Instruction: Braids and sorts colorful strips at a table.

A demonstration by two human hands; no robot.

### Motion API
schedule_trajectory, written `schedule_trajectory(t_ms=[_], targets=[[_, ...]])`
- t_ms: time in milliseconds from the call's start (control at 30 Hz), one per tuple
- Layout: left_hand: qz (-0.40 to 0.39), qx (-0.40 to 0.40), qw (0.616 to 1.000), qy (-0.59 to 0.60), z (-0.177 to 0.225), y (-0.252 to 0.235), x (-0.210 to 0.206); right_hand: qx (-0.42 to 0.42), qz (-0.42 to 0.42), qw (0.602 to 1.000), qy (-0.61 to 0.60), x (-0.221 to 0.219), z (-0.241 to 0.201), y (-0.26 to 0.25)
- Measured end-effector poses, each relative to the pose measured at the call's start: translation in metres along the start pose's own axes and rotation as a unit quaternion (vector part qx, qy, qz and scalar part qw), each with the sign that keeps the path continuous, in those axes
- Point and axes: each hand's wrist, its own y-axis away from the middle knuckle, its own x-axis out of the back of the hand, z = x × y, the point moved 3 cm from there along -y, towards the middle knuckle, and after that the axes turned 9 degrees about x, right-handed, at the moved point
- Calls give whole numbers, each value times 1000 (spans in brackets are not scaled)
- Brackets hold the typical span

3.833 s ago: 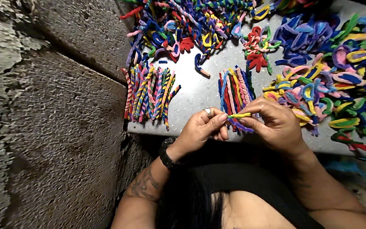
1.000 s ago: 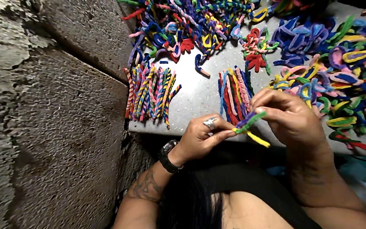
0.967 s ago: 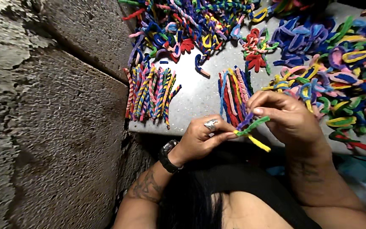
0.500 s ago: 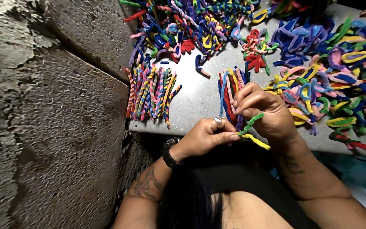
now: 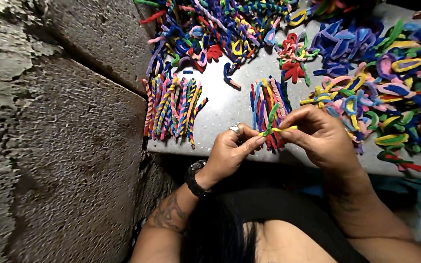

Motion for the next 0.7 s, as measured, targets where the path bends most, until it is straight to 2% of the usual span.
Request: schedule_trajectory(t_ms=[233, 433, 633, 700], targets=[[-50, -24, 998, -41, 1, 1, 1, 1, -5, 998, -57, 0, 6, -15], [-23, 0, 995, -95, 3, 0, 0, 52, -28, 997, -42, -8, -1, -21], [9, 2, 997, -73, -2, 0, 3, 66, -26, 997, -6, -8, -2, -16], [7, 3, 998, -66, -2, -1, 2, 73, -2, 997, 4, -10, -1, -13]])
